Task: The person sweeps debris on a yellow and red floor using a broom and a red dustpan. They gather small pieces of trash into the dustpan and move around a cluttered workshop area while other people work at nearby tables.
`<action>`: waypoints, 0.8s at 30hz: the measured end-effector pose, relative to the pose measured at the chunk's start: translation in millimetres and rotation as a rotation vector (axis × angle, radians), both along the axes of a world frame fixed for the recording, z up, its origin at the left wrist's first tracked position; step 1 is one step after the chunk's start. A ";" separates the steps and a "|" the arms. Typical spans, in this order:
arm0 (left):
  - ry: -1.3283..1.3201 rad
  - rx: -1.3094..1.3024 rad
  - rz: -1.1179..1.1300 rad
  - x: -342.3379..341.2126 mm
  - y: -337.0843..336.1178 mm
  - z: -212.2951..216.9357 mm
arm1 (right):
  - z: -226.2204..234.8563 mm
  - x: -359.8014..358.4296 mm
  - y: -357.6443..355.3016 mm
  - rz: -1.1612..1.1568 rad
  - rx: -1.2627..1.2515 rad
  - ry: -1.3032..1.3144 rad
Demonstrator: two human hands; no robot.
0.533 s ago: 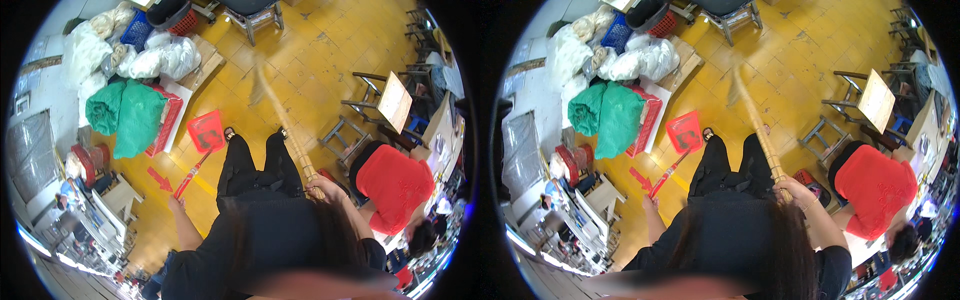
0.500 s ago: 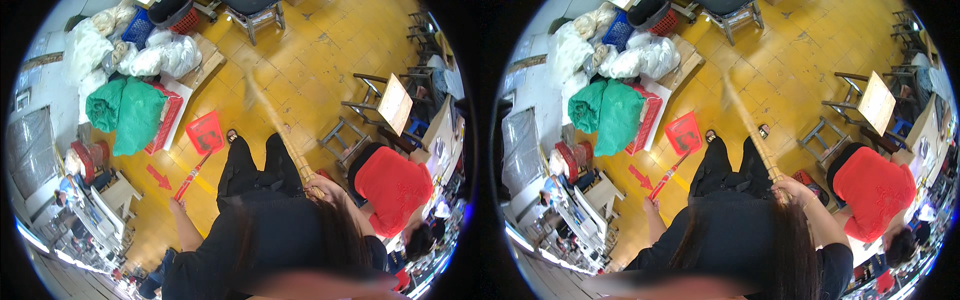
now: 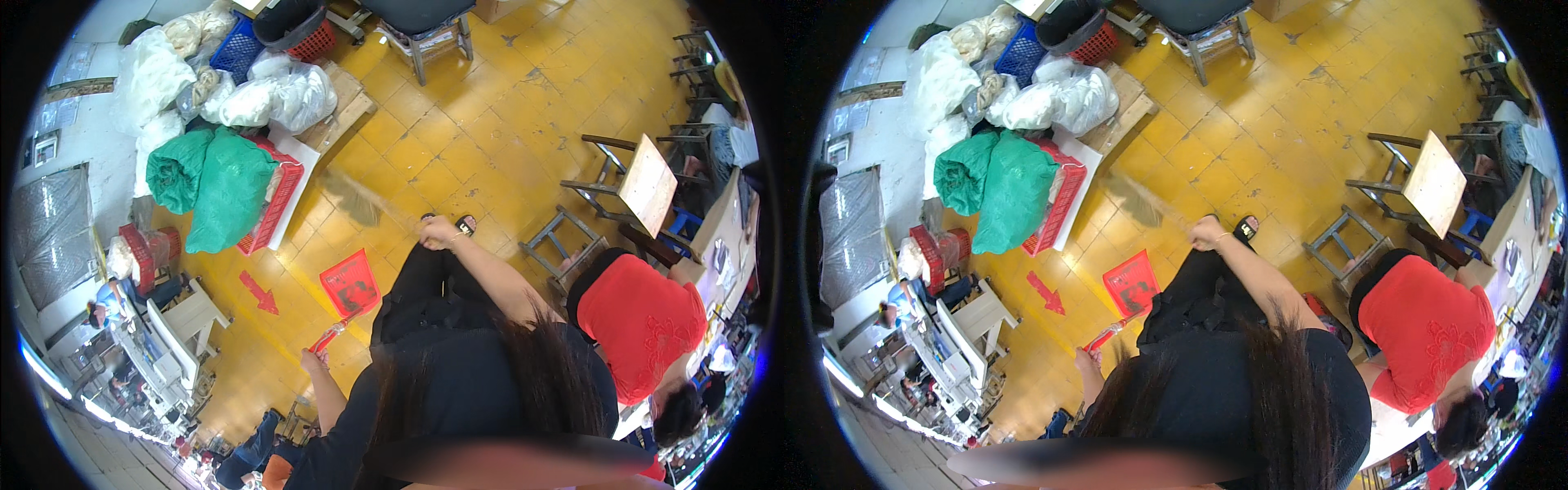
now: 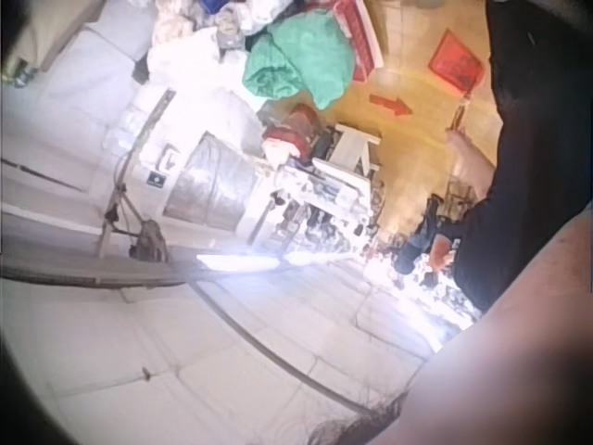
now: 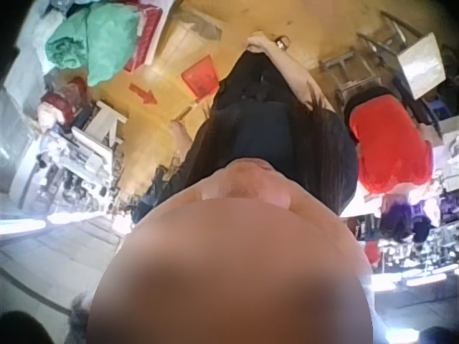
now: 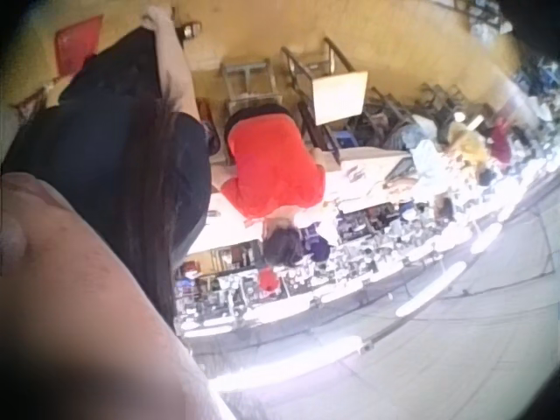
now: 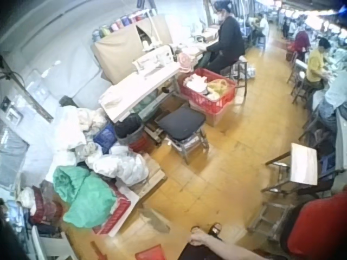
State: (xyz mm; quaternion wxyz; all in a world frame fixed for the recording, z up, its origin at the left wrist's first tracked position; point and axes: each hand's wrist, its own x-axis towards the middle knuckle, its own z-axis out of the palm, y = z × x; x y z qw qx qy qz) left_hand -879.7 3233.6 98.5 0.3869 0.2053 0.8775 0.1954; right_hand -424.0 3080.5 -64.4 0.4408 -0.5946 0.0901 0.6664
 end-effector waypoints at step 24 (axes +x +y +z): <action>-0.567 -0.088 0.015 128.8 128.9 -113.8 | 181.0 47.2 -177.0 -0.309 -0.170 0.011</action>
